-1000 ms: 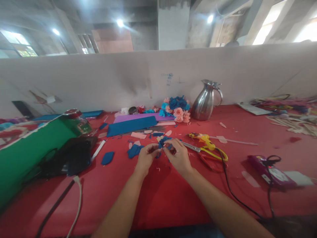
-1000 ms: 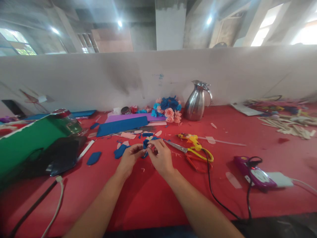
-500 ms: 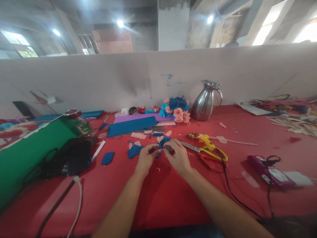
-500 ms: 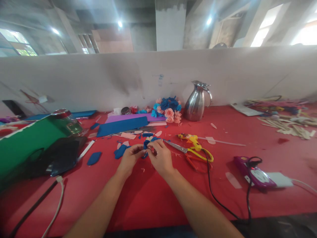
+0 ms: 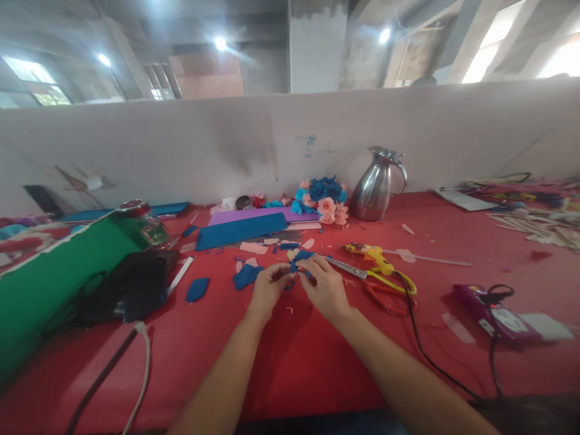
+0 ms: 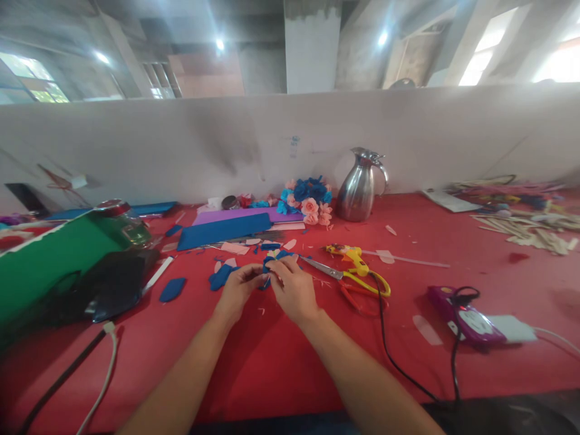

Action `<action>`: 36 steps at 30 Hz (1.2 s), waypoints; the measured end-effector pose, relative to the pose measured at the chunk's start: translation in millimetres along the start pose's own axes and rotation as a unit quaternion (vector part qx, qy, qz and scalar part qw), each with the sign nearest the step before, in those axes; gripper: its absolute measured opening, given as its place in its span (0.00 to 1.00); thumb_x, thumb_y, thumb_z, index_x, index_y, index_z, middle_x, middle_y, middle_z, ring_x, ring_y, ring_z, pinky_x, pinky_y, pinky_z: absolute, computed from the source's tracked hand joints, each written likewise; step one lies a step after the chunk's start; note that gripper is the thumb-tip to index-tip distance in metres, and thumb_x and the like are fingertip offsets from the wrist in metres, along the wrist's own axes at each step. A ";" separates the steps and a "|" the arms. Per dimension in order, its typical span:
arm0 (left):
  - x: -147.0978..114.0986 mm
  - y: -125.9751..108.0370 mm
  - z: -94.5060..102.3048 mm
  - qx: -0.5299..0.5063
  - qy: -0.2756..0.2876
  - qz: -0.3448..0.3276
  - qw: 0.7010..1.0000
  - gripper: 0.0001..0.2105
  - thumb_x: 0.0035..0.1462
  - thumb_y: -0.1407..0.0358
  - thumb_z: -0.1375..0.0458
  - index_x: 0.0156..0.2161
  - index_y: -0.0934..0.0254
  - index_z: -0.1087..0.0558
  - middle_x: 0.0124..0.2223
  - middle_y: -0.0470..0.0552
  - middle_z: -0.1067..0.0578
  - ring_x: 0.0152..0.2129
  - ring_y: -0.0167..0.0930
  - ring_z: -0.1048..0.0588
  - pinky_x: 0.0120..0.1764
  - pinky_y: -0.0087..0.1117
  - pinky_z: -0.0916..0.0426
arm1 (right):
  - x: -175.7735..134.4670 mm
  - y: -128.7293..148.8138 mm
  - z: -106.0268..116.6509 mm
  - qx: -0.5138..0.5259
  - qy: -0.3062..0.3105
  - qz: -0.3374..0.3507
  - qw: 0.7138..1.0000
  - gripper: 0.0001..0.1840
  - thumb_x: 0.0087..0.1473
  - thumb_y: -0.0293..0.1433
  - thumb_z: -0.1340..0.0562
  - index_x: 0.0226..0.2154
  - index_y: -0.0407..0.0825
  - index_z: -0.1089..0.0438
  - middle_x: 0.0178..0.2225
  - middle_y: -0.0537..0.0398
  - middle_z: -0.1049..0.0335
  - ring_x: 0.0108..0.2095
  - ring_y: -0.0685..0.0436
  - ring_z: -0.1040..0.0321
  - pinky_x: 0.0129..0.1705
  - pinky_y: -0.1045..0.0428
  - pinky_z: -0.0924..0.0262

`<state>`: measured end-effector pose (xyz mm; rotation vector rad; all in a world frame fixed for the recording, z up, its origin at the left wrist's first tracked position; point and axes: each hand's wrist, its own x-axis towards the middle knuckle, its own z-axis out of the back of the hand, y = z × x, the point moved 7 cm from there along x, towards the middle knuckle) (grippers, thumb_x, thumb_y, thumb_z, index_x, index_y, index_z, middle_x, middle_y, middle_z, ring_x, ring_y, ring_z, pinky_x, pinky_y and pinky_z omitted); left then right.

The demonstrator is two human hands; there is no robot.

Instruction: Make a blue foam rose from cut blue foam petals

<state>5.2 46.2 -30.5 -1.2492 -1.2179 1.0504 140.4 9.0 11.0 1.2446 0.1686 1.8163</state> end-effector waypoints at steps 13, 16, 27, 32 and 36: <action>0.3 1.1 1.3 0.004 -0.009 0.005 1.000 0.13 0.39 0.60 0.33 0.31 0.66 0.22 0.27 0.48 0.25 0.25 0.28 0.32 0.30 0.27 0.37 | -0.6 5.6 5.6 -0.033 -0.028 0.030 0.999 0.10 0.57 0.27 0.44 0.36 0.51 0.28 0.35 0.52 0.30 0.36 0.48 0.31 0.36 0.55 0.35; -0.2 0.0 1.2 0.005 -0.012 0.008 1.000 0.12 0.39 0.61 0.33 0.30 0.66 0.22 0.27 0.48 0.25 0.25 0.28 0.32 0.30 0.27 0.38 | 0.0 3.4 4.5 -0.019 -0.019 0.011 1.000 0.10 0.57 0.26 0.44 0.38 0.51 0.28 0.36 0.52 0.30 0.35 0.48 0.31 0.34 0.55 0.36; 0.2 0.2 1.3 0.006 -0.012 0.010 1.000 0.12 0.39 0.62 0.33 0.31 0.66 0.22 0.28 0.49 0.24 0.24 0.28 0.31 0.30 0.28 0.37 | 0.2 -3.4 1.9 -0.014 -0.005 -0.039 0.999 0.09 0.54 0.27 0.43 0.39 0.50 0.31 0.37 0.53 0.30 0.28 0.49 0.34 0.29 0.55 0.40; -1.1 -1.3 1.8 0.011 -0.021 0.014 1.000 0.12 0.38 0.62 0.32 0.31 0.66 0.22 0.28 0.49 0.24 0.26 0.29 0.30 0.31 0.29 0.36 | 0.5 -5.0 1.4 -0.030 -0.002 -0.052 0.998 0.06 0.54 0.28 0.42 0.36 0.50 0.31 0.36 0.54 0.31 0.25 0.51 0.37 0.27 0.55 0.43; -1.5 -1.4 2.3 0.013 -0.024 0.014 1.000 0.12 0.38 0.61 0.32 0.30 0.65 0.22 0.28 0.48 0.24 0.25 0.28 0.31 0.31 0.28 0.37 | 0.4 -5.8 0.2 -0.039 0.003 -0.047 0.998 0.04 0.54 0.27 0.42 0.33 0.51 0.32 0.33 0.56 0.31 0.25 0.50 0.37 0.28 0.55 0.43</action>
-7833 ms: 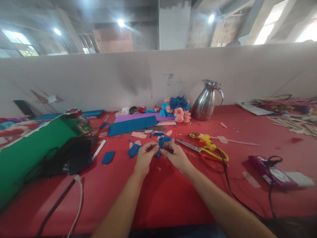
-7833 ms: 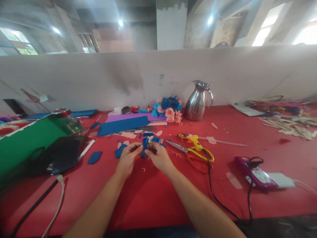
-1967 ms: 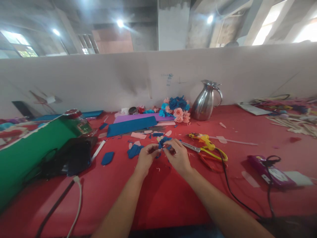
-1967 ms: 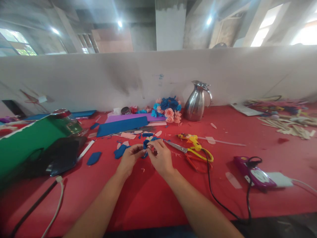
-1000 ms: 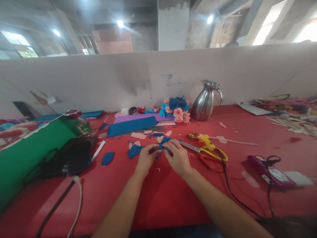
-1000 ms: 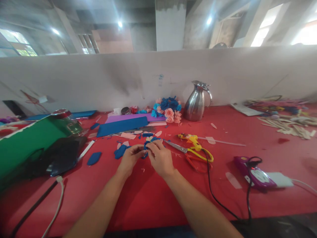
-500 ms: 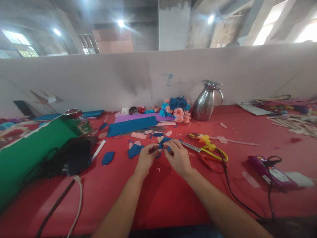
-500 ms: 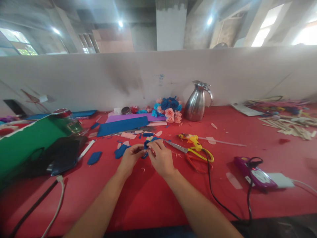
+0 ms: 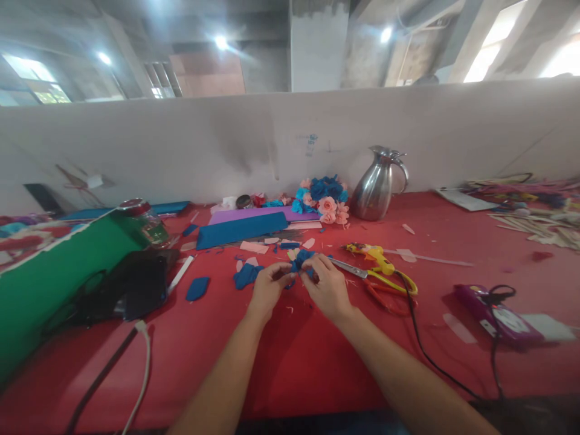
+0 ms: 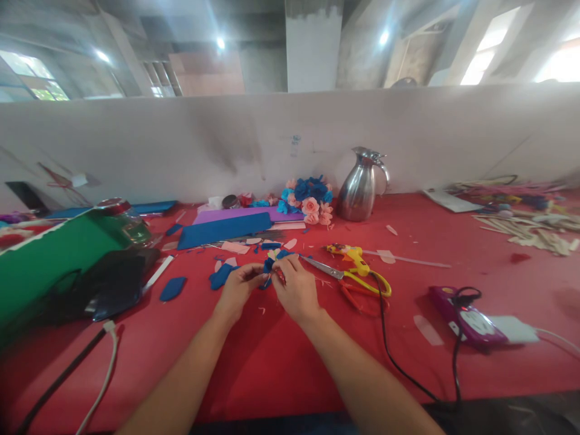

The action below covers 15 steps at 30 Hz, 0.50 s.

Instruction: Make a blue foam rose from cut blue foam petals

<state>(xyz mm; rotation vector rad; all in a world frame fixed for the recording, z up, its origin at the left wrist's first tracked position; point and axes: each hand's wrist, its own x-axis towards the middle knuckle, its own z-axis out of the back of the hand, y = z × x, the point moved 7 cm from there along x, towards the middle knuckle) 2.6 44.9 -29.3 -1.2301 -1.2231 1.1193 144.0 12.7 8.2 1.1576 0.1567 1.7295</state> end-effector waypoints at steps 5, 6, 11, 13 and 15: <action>0.8 1.0 -1.2 -0.002 0.014 -0.006 1.000 0.13 0.40 0.59 0.33 0.31 0.65 0.22 0.28 0.48 0.25 0.25 0.28 0.31 0.31 0.28 0.38 | -0.2 4.2 2.6 0.002 -0.004 0.024 1.000 0.05 0.55 0.27 0.43 0.32 0.51 0.31 0.33 0.55 0.31 0.29 0.49 0.34 0.31 0.55 0.41; 1.0 1.3 -1.1 -0.001 0.015 -0.007 1.000 0.13 0.40 0.59 0.33 0.31 0.65 0.22 0.27 0.48 0.25 0.25 0.28 0.31 0.31 0.28 0.38 | -0.3 4.8 3.2 0.001 -0.006 0.027 1.000 0.06 0.55 0.27 0.43 0.31 0.51 0.30 0.33 0.55 0.31 0.30 0.49 0.34 0.32 0.55 0.41; 1.8 3.0 0.1 -0.009 0.008 -0.004 1.000 0.13 0.41 0.59 0.34 0.31 0.66 0.22 0.27 0.48 0.26 0.25 0.28 0.32 0.30 0.28 0.38 | -0.6 4.4 4.1 0.002 -0.013 0.032 0.999 0.06 0.57 0.31 0.42 0.31 0.51 0.29 0.33 0.54 0.30 0.32 0.49 0.33 0.32 0.55 0.40; 1.7 2.6 0.0 -0.014 0.009 -0.004 1.000 0.12 0.42 0.59 0.34 0.31 0.66 0.22 0.27 0.48 0.26 0.24 0.28 0.32 0.30 0.28 0.38 | -0.6 3.7 3.7 0.004 -0.013 0.028 0.999 0.07 0.57 0.31 0.42 0.31 0.51 0.29 0.33 0.54 0.30 0.32 0.48 0.32 0.32 0.55 0.40; 1.4 1.7 -0.3 -0.021 0.011 -0.004 1.000 0.11 0.42 0.60 0.34 0.31 0.66 0.22 0.26 0.48 0.26 0.24 0.27 0.33 0.29 0.27 0.39 | -0.6 4.0 3.8 0.010 -0.015 0.028 0.999 0.07 0.57 0.32 0.42 0.30 0.51 0.29 0.33 0.54 0.30 0.33 0.48 0.32 0.33 0.55 0.39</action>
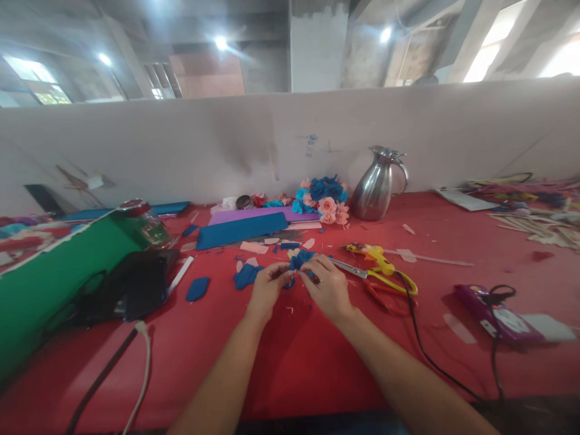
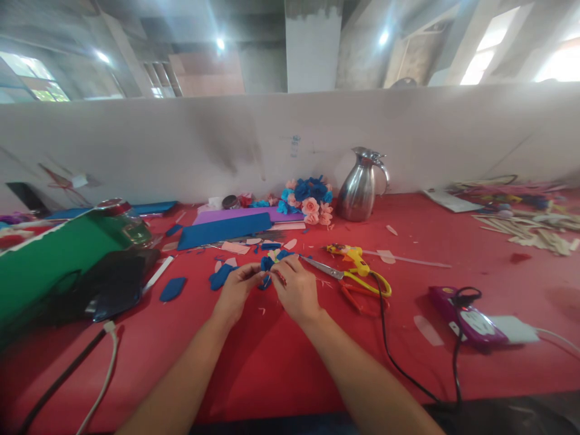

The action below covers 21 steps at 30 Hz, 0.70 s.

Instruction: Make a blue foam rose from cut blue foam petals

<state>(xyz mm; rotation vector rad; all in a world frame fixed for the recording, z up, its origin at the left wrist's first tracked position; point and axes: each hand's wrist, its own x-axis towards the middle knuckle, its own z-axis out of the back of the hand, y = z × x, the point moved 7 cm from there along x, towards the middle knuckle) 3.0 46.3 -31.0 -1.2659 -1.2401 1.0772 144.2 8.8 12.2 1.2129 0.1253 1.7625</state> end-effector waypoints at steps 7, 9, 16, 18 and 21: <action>0.1 0.7 -0.3 -0.002 0.006 0.000 1.000 0.13 0.41 0.59 0.34 0.31 0.66 0.22 0.27 0.49 0.25 0.24 0.28 0.32 0.30 0.28 0.38 | 0.1 -0.7 -1.5 0.017 0.002 -0.006 1.000 0.06 0.57 0.31 0.42 0.31 0.51 0.29 0.34 0.54 0.30 0.31 0.49 0.33 0.32 0.55 0.38; 0.3 0.7 0.1 -0.002 0.002 -0.001 1.000 0.13 0.41 0.59 0.34 0.31 0.66 0.22 0.27 0.49 0.25 0.25 0.28 0.32 0.30 0.28 0.38 | 0.2 -1.6 -1.5 0.019 0.000 -0.011 1.000 0.06 0.57 0.31 0.42 0.33 0.51 0.29 0.35 0.54 0.29 0.28 0.50 0.34 0.31 0.55 0.39; -0.3 -0.5 -0.7 0.000 0.002 0.000 1.000 0.13 0.40 0.60 0.33 0.32 0.65 0.21 0.29 0.50 0.23 0.26 0.29 0.31 0.31 0.28 0.37 | -0.3 -4.9 -2.8 -0.013 0.012 -0.028 0.999 0.06 0.55 0.29 0.41 0.36 0.52 0.30 0.36 0.54 0.28 0.26 0.49 0.34 0.30 0.54 0.39; -0.7 -0.3 -0.7 0.004 0.001 0.003 1.000 0.13 0.41 0.59 0.34 0.32 0.65 0.21 0.29 0.50 0.23 0.26 0.29 0.30 0.32 0.28 0.37 | -0.3 -5.2 -2.9 -0.013 0.012 -0.025 1.000 0.07 0.54 0.27 0.41 0.36 0.52 0.29 0.36 0.55 0.28 0.30 0.48 0.32 0.32 0.54 0.38; -1.5 -1.1 -1.4 0.008 0.000 0.004 1.000 0.12 0.41 0.59 0.34 0.32 0.65 0.21 0.28 0.49 0.24 0.26 0.28 0.31 0.32 0.28 0.38 | 0.2 -4.9 -2.1 -0.009 0.007 -0.021 1.000 0.08 0.54 0.26 0.42 0.35 0.52 0.29 0.36 0.55 0.28 0.33 0.47 0.31 0.35 0.54 0.38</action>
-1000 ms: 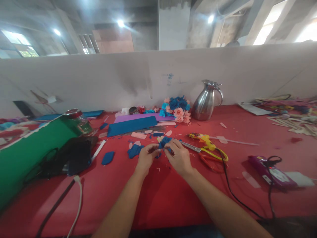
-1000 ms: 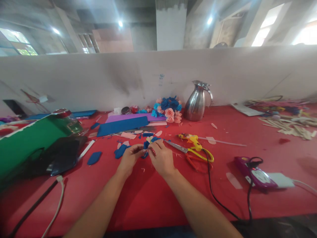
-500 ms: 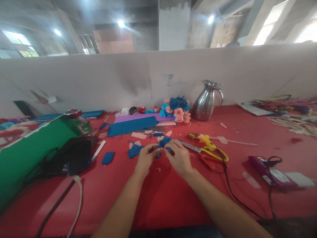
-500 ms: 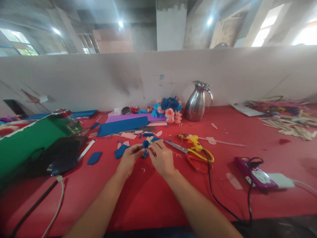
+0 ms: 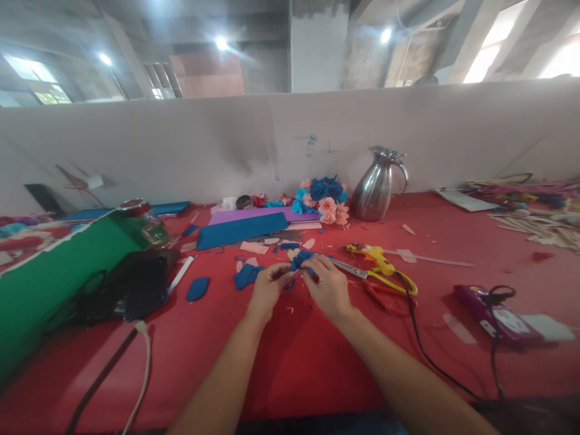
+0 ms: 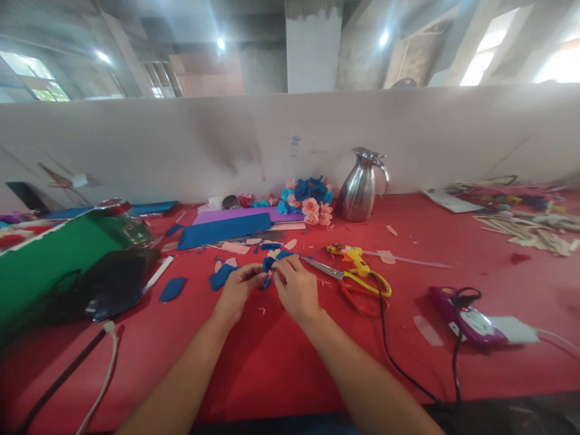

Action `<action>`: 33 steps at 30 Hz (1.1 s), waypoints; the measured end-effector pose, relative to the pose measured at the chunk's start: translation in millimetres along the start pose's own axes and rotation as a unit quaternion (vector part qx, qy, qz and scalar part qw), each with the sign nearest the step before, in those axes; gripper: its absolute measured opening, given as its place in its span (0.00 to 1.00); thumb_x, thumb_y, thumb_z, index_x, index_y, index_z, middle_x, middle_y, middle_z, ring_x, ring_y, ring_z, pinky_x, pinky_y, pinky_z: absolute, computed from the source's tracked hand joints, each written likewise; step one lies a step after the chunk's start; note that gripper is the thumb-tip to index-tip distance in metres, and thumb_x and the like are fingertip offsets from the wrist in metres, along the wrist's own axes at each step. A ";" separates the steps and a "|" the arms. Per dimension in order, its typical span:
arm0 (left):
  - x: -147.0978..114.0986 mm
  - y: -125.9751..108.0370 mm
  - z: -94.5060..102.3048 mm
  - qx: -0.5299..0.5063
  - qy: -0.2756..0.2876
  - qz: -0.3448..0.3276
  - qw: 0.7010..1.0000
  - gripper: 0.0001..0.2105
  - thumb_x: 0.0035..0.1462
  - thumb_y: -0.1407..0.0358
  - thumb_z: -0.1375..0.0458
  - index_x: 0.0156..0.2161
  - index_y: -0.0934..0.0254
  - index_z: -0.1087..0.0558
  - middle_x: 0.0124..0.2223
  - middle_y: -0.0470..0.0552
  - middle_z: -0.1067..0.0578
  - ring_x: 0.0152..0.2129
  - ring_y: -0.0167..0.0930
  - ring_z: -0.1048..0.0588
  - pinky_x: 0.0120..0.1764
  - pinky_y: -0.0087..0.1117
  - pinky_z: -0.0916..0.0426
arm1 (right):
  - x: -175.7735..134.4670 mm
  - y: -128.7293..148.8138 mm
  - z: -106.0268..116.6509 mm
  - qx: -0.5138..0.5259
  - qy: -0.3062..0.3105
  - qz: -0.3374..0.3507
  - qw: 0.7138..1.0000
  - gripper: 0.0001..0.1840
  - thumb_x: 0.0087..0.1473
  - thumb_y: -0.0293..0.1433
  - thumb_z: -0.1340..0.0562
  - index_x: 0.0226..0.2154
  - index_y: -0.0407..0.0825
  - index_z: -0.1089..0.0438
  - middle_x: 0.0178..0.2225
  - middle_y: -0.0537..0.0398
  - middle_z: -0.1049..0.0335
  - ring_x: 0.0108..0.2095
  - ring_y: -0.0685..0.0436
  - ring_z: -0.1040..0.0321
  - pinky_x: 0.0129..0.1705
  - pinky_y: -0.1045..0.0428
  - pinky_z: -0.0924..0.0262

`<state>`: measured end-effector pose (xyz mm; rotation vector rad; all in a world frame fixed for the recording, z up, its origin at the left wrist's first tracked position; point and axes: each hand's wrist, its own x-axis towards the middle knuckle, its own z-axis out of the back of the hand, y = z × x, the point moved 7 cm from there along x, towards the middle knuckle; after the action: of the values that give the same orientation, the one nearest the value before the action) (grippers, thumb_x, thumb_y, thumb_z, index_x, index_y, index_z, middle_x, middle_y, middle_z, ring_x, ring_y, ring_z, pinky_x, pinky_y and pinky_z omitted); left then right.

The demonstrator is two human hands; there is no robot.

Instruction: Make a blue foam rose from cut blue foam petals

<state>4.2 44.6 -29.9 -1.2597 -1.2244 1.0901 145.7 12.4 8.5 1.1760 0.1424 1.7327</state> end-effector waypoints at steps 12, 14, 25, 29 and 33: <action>0.3 -2.0 -1.1 -0.013 0.009 -0.003 1.000 0.12 0.41 0.58 0.34 0.27 0.66 0.24 0.23 0.46 0.30 0.22 0.26 0.36 0.28 0.27 0.41 | -2.1 2.0 -0.1 0.047 -0.013 0.035 0.998 0.08 0.58 0.30 0.43 0.33 0.52 0.27 0.34 0.54 0.29 0.36 0.48 0.30 0.36 0.55 0.36; 0.1 -2.3 -1.3 -0.014 0.011 -0.004 1.000 0.12 0.41 0.59 0.34 0.27 0.67 0.24 0.23 0.46 0.30 0.22 0.26 0.36 0.28 0.27 0.41 | -2.6 2.8 -0.9 0.056 -0.014 0.045 0.997 0.08 0.58 0.30 0.43 0.32 0.52 0.27 0.33 0.54 0.29 0.35 0.48 0.31 0.36 0.55 0.36; -0.9 -5.1 -1.7 -0.035 0.002 -0.005 0.999 0.11 0.38 0.61 0.33 0.27 0.66 0.24 0.23 0.45 0.29 0.22 0.25 0.36 0.28 0.26 0.42 | -2.2 11.9 1.9 0.063 -0.008 0.036 0.997 0.04 0.56 0.29 0.42 0.32 0.50 0.31 0.32 0.54 0.30 0.22 0.53 0.38 0.27 0.57 0.40; -0.1 -3.7 -1.5 -0.032 0.007 -0.007 0.999 0.12 0.39 0.60 0.33 0.28 0.67 0.23 0.24 0.45 0.29 0.22 0.25 0.36 0.28 0.26 0.41 | -1.7 11.6 2.8 0.066 -0.007 0.023 0.998 0.04 0.56 0.30 0.43 0.33 0.49 0.32 0.31 0.55 0.31 0.20 0.54 0.41 0.28 0.56 0.40; 0.1 -1.1 -0.4 -0.025 0.006 -0.003 1.000 0.12 0.41 0.60 0.33 0.30 0.67 0.22 0.25 0.47 0.28 0.23 0.26 0.35 0.28 0.27 0.40 | -1.2 11.1 0.1 0.037 0.008 0.023 0.999 0.06 0.56 0.30 0.43 0.34 0.50 0.31 0.33 0.54 0.29 0.22 0.53 0.39 0.29 0.57 0.40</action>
<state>4.6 44.6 -28.7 -1.2990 -1.2519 1.0517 138.5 5.9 14.1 1.2273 0.1911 1.7914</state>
